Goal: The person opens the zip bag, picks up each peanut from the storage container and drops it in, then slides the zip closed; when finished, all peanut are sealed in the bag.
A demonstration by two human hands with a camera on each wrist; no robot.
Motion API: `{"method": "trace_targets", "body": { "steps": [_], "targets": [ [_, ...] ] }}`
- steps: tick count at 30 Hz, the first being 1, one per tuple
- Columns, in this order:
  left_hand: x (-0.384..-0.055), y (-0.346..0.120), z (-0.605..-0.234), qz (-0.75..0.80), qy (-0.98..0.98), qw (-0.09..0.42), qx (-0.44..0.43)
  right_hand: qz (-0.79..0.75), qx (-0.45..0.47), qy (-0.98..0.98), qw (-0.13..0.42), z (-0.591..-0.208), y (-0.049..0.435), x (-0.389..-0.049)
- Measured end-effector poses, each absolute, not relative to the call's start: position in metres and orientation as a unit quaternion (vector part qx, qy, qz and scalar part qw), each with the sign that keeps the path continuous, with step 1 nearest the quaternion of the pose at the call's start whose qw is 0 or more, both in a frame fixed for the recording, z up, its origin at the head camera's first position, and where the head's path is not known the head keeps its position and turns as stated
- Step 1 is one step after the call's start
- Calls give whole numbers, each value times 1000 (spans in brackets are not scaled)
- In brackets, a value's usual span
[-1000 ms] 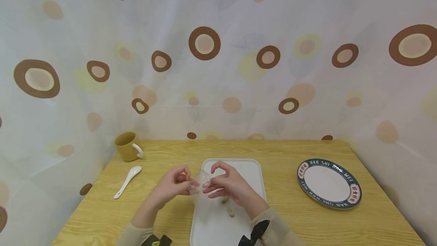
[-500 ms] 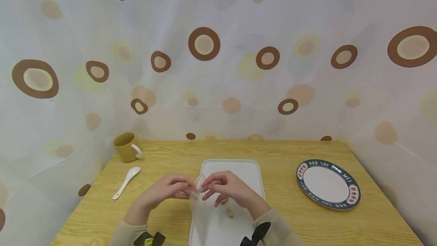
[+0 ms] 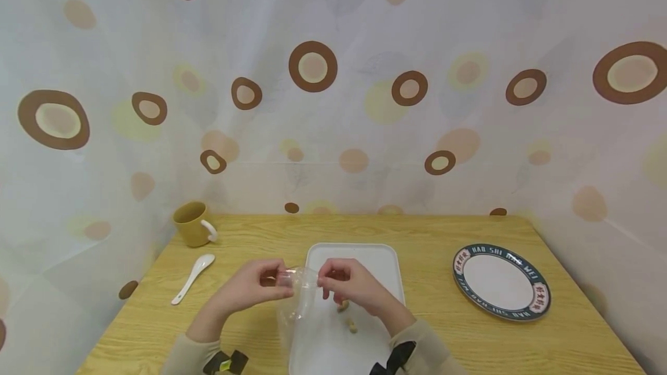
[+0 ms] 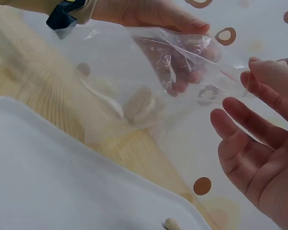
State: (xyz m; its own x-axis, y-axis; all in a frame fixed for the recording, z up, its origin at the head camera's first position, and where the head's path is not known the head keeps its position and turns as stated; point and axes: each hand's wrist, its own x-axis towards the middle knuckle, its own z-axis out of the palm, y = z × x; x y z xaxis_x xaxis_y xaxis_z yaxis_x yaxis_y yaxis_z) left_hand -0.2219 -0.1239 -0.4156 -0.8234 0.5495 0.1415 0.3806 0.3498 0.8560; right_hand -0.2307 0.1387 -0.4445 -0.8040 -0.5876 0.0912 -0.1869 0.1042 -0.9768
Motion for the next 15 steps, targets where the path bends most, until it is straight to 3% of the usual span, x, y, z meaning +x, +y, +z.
{"method": "trace_targets", "body": {
  "steps": [7,15],
  "targets": [
    [-221,-116,-418,511,809,101,274,-567,-278,773,65,-448,134,-229],
    [-219,-106,-427,534,779,146,296,-560,-273,782,32,-450,134,-228]
  ]
}}
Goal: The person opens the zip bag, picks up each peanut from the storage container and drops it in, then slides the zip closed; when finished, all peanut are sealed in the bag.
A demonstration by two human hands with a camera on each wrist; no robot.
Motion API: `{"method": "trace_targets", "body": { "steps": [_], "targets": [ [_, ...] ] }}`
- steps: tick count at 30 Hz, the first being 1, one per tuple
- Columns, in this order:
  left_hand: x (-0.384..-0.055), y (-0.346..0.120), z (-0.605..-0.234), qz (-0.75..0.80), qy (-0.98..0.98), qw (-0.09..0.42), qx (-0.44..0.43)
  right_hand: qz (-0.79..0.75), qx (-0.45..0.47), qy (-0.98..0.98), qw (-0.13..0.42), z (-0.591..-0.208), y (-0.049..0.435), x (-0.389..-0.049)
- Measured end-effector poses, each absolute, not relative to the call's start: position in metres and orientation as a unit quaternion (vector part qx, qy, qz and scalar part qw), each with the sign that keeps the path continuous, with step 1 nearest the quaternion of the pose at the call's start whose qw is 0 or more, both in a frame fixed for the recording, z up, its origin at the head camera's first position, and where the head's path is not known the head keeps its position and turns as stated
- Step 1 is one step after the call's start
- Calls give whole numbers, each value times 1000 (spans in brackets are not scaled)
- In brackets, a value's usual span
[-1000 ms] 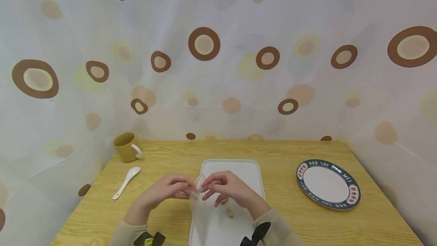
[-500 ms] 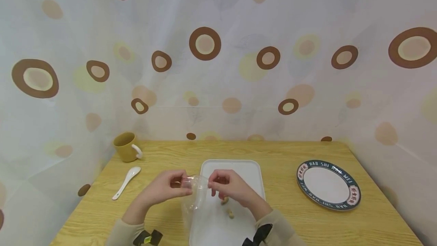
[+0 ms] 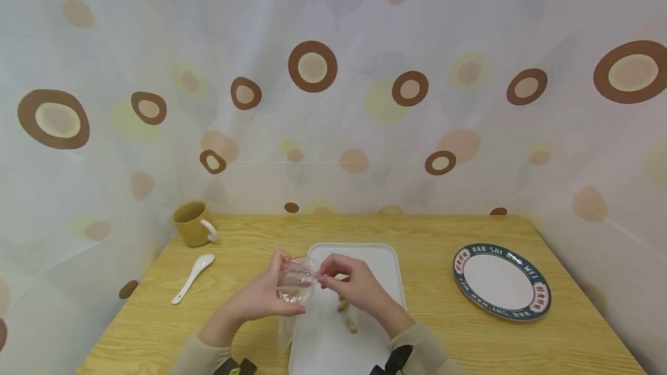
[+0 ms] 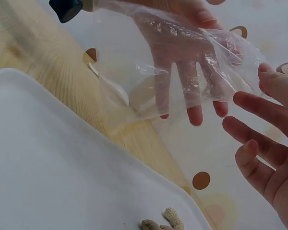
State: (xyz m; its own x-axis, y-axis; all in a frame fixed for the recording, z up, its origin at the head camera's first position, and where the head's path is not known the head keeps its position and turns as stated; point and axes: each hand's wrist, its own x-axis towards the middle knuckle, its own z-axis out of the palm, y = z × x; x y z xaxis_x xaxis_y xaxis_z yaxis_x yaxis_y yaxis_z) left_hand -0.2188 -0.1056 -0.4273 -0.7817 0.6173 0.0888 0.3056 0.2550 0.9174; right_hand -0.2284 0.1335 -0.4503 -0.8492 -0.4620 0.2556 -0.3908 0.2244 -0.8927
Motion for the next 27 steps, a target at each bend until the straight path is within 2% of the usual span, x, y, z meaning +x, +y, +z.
{"method": "trace_targets", "body": {
  "steps": [2,8,12,19,27],
  "targets": [
    [-219,-106,-429,540,771,149,303,-559,-263,785,37,-449,134,-228],
    [-220,-112,-430,468,822,104,308,-547,-257,795,54,-444,135,-227],
    [-221,-116,-430,442,836,99,309,-531,-269,802,51,-445,135,-227],
    [-224,-118,-435,420,851,52,312,-518,-284,807,0,-450,133,-228],
    [-218,-99,-436,439,864,8,247,-498,-314,806,-60,-452,123,-225]
  ]
}}
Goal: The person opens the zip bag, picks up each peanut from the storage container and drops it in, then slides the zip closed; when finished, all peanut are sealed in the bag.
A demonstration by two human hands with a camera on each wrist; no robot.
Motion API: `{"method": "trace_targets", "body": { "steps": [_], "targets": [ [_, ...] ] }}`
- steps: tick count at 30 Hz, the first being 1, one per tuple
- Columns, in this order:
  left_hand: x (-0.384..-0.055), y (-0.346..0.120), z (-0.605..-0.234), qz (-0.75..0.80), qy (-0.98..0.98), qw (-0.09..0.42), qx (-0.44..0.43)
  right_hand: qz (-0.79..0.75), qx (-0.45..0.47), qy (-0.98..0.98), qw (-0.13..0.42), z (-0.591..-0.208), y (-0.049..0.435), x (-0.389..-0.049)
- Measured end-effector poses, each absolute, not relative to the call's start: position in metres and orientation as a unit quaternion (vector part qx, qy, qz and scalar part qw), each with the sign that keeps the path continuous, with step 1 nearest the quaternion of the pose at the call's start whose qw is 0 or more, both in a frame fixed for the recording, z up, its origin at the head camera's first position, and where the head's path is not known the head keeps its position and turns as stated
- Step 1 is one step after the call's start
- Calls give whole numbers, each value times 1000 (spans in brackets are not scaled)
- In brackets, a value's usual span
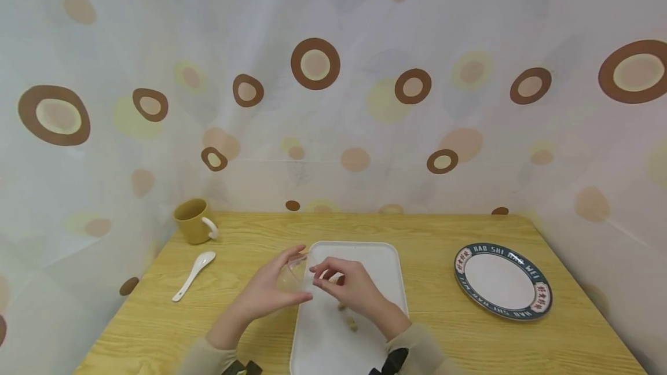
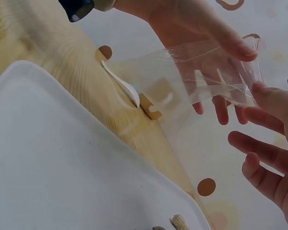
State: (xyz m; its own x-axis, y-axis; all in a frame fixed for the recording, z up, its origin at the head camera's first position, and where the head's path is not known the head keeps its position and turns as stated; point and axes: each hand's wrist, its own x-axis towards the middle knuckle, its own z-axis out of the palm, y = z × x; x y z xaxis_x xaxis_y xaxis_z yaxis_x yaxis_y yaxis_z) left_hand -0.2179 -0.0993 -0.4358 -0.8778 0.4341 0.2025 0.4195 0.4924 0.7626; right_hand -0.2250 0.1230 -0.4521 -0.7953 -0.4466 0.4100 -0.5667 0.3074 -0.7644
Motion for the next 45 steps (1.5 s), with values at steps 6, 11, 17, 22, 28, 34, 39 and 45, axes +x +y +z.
{"method": "trace_targets", "body": {
  "steps": [6,11,17,22,28,34,39,45],
  "targets": [
    [-218,-92,-439,448,866,-36,217,475,328,-814,67,-453,120,-224],
    [-221,-94,-442,458,860,-42,220,460,338,-819,56,-453,122,-225],
    [-222,-96,-445,489,846,-20,214,457,316,-830,51,-453,137,-232],
    [-222,-99,-448,500,842,-15,203,424,262,-864,67,-458,159,-241],
    [-223,-102,-451,497,844,-12,200,376,215,-901,42,-466,183,-248],
    [-222,-103,-451,487,851,-8,196,353,132,-926,-15,-472,193,-249],
    [-221,-104,-454,490,847,-5,207,336,114,-935,-22,-480,195,-249],
    [-223,-104,-455,499,840,-4,214,330,113,-937,-19,-488,197,-251]
  ]
}}
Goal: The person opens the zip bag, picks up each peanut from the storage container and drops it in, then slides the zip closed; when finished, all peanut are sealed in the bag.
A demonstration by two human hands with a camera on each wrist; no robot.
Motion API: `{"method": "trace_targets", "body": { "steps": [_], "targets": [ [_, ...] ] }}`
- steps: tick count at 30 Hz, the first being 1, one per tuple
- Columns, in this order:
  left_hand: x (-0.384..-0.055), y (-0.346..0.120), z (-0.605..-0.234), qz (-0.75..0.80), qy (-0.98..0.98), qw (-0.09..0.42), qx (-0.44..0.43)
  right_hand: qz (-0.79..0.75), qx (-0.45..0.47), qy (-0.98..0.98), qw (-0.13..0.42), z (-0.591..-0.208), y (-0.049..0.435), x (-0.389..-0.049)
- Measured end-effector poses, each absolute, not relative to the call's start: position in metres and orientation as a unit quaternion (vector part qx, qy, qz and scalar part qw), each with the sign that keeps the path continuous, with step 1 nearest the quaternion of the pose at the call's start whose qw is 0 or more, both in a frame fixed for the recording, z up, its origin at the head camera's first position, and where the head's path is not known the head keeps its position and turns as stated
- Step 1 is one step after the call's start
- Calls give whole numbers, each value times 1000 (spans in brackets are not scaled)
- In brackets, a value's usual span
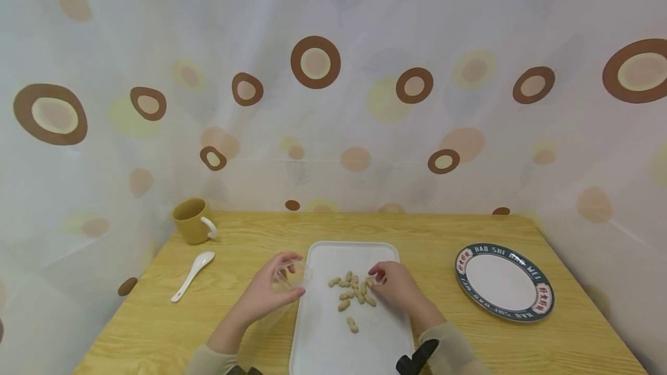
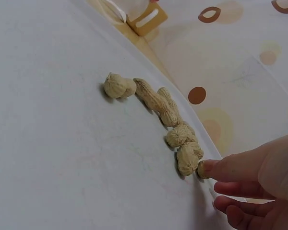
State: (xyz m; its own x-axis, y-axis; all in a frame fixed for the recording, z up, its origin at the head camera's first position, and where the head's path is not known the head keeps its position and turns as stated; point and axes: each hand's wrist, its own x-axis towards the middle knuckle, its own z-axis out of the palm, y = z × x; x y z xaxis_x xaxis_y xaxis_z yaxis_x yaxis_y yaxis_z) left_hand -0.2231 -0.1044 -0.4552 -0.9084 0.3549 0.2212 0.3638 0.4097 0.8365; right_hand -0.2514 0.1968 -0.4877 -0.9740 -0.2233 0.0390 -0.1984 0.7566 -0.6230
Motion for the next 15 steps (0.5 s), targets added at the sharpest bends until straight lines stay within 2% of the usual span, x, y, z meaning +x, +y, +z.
{"method": "trace_targets", "body": {
  "steps": [10,15],
  "targets": [
    [-225,-103,-456,-506,-833,-1,-224,-318,-115,941,0,-497,199,-254],
    [-225,-101,-456,-505,-834,-8,-222,-324,-110,940,9,-498,197,-255]
  ]
}}
